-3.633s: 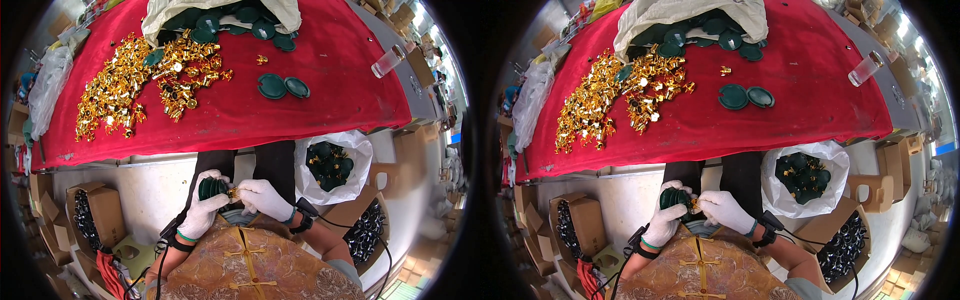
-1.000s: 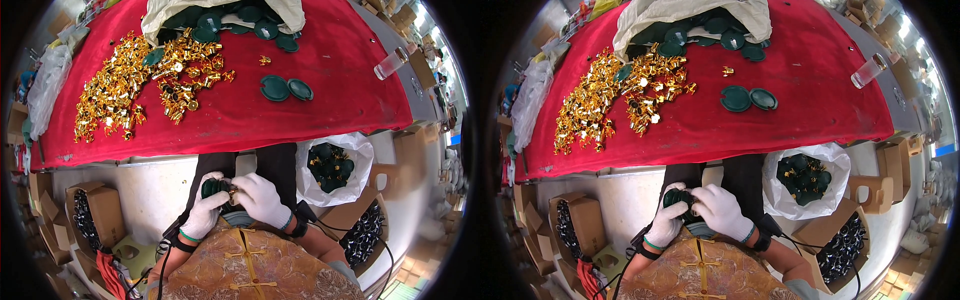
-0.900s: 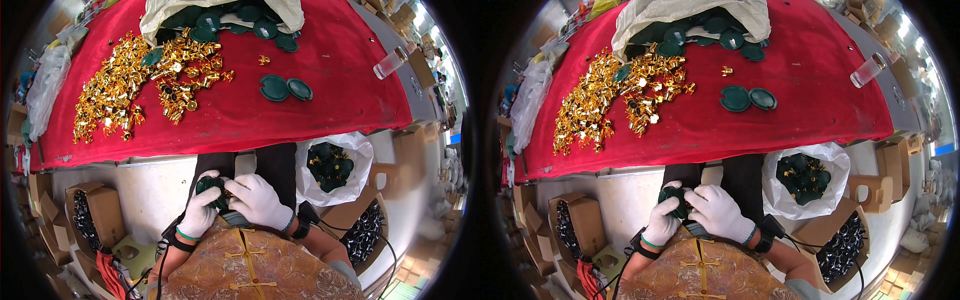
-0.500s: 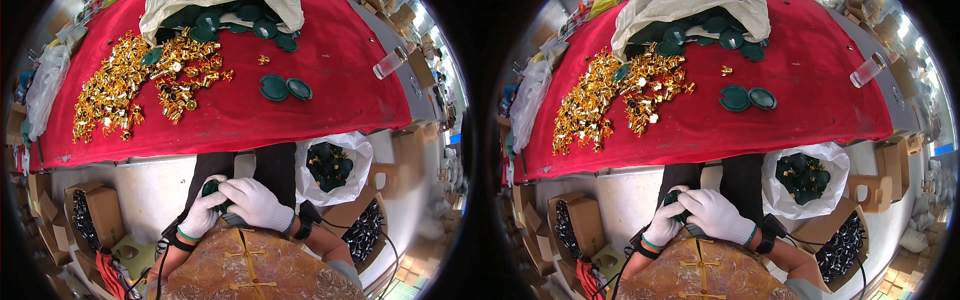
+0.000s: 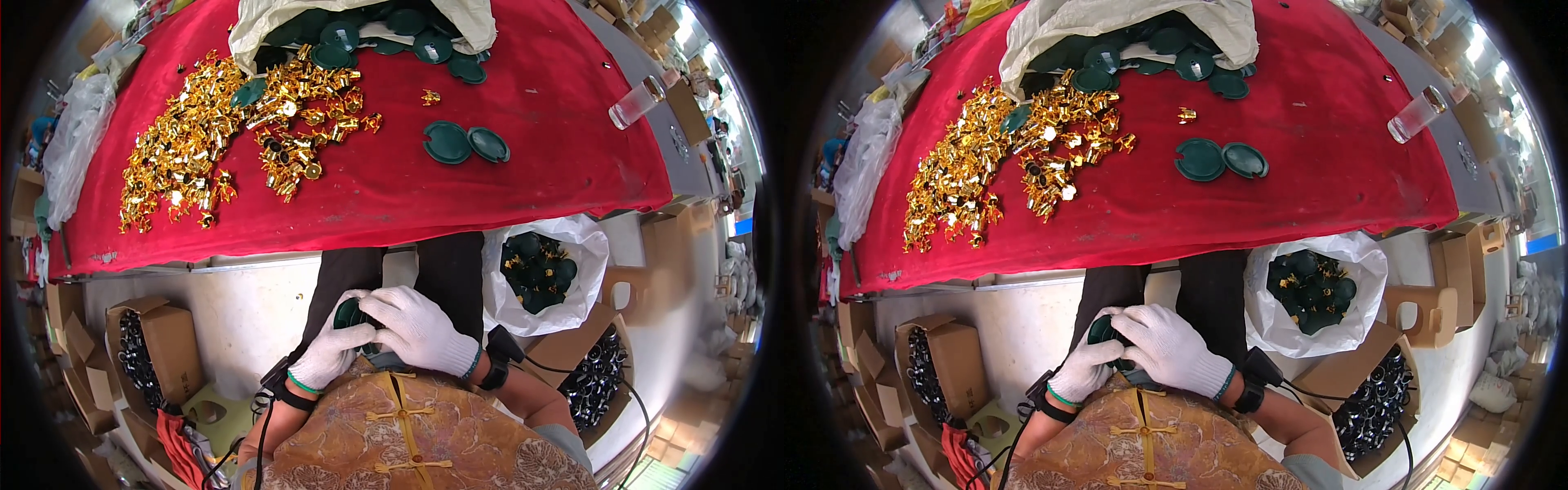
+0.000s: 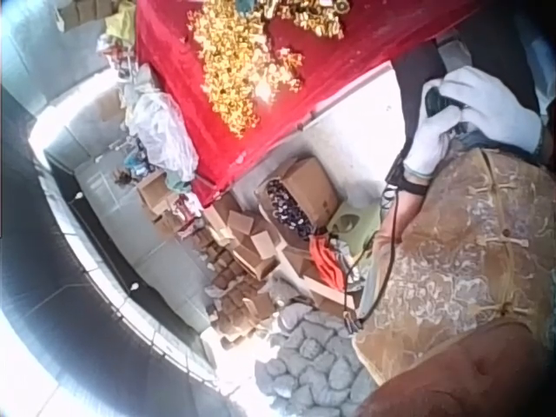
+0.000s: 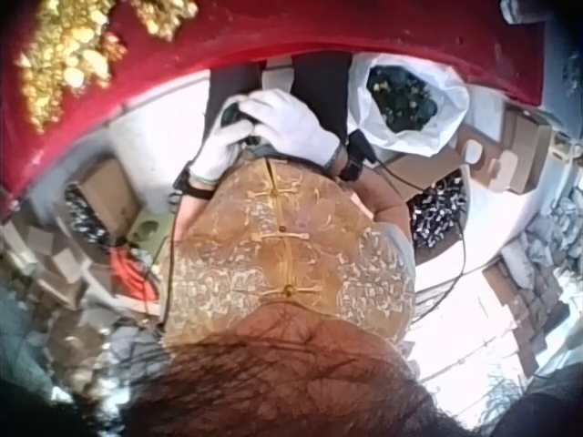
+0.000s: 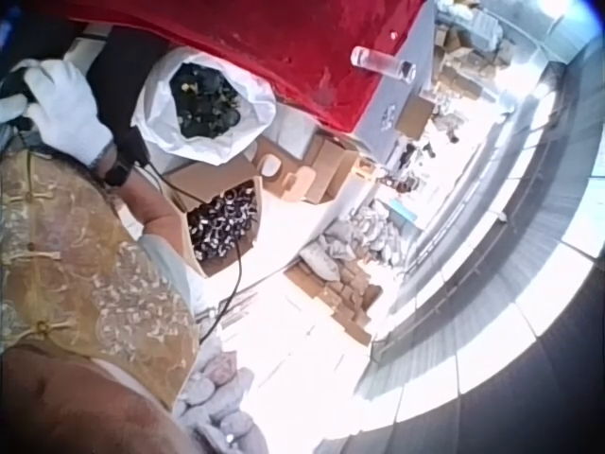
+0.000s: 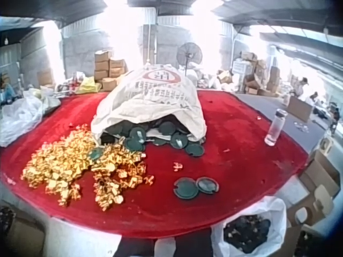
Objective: Assembling small gold-colored plastic components into green plastic housings at a factory workstation.
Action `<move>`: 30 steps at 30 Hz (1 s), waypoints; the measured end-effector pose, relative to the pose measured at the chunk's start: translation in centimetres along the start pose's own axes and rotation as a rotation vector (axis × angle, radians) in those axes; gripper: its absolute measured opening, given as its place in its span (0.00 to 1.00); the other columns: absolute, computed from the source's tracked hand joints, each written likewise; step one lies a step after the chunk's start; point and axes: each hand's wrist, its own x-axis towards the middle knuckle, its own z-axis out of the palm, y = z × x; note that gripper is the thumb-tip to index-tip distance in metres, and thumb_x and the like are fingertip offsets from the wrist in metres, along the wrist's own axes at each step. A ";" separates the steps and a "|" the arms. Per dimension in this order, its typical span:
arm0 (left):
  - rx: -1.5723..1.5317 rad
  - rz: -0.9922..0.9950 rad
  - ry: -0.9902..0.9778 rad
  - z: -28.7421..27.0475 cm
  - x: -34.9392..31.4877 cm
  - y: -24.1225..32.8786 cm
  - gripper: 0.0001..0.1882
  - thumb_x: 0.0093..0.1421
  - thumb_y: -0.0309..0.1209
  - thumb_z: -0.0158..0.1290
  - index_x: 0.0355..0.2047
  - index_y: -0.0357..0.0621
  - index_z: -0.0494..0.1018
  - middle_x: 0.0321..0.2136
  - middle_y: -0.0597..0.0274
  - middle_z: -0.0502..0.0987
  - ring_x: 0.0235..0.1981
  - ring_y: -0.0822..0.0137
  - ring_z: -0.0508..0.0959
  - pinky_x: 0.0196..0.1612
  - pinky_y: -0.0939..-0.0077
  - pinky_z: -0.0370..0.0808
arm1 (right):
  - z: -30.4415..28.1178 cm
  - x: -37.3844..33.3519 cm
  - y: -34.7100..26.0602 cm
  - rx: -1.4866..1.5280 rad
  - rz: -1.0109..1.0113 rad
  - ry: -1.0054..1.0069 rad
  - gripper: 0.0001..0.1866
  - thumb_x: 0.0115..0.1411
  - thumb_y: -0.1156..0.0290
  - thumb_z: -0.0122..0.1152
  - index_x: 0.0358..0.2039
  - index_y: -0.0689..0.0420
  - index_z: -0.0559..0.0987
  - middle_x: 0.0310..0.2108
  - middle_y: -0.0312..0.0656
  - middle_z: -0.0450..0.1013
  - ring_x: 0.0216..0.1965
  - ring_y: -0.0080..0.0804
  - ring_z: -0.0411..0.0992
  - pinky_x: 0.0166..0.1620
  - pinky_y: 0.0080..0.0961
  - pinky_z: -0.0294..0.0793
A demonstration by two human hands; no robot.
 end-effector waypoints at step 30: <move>0.036 0.006 0.042 0.3 0.2 -0.5 0.29 0.64 0.19 0.57 0.65 0.42 0.66 0.54 0.60 0.74 0.57 0.66 0.77 0.62 0.69 0.74 | 0.5 -0.2 0.1 0.029 -0.041 0.086 0.28 0.58 0.65 0.72 0.59 0.57 0.79 0.57 0.48 0.75 0.56 0.51 0.75 0.58 0.43 0.77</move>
